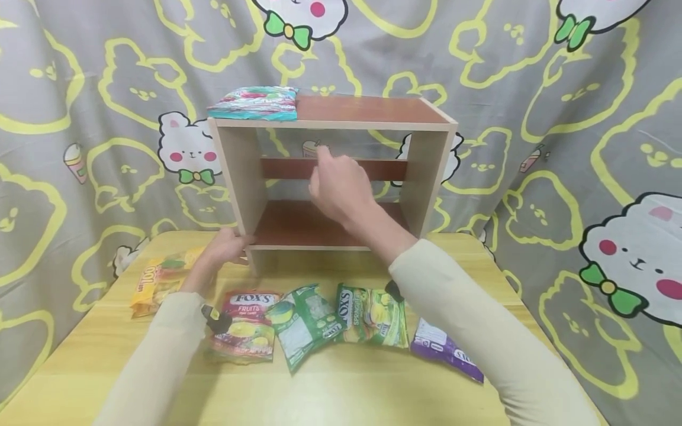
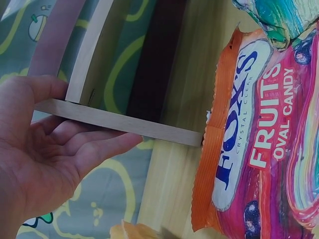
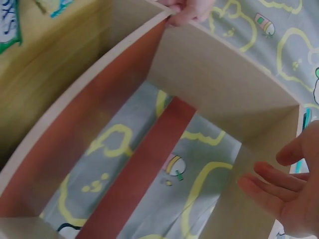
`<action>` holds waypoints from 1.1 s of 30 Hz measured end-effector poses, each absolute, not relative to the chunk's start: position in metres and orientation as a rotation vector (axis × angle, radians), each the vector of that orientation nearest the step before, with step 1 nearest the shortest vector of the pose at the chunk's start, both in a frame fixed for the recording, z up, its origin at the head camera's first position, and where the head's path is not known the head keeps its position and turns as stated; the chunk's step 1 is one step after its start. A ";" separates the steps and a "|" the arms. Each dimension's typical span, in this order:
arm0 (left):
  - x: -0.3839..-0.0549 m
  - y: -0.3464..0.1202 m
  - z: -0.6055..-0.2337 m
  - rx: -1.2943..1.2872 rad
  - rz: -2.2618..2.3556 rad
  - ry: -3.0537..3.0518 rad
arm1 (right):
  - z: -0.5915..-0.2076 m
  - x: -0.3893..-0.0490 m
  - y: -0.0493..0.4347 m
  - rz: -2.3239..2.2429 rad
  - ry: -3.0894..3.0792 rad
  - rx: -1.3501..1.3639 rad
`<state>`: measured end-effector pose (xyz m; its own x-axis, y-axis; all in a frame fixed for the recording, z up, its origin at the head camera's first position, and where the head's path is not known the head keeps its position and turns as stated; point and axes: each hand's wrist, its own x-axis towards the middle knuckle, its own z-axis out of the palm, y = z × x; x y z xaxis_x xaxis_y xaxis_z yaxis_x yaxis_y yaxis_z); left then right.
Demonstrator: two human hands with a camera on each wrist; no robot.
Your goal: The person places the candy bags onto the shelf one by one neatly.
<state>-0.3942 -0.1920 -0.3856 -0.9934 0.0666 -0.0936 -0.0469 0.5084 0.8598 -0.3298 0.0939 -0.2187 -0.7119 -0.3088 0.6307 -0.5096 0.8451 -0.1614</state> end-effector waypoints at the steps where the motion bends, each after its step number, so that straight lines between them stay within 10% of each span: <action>1: -0.394 -0.192 -0.385 0.018 1.499 2.627 | -0.222 -0.329 0.098 0.420 -2.430 0.580; 33: -0.392 -0.193 -0.383 0.011 1.473 2.644 | -0.312 -0.336 0.277 0.364 -3.043 0.241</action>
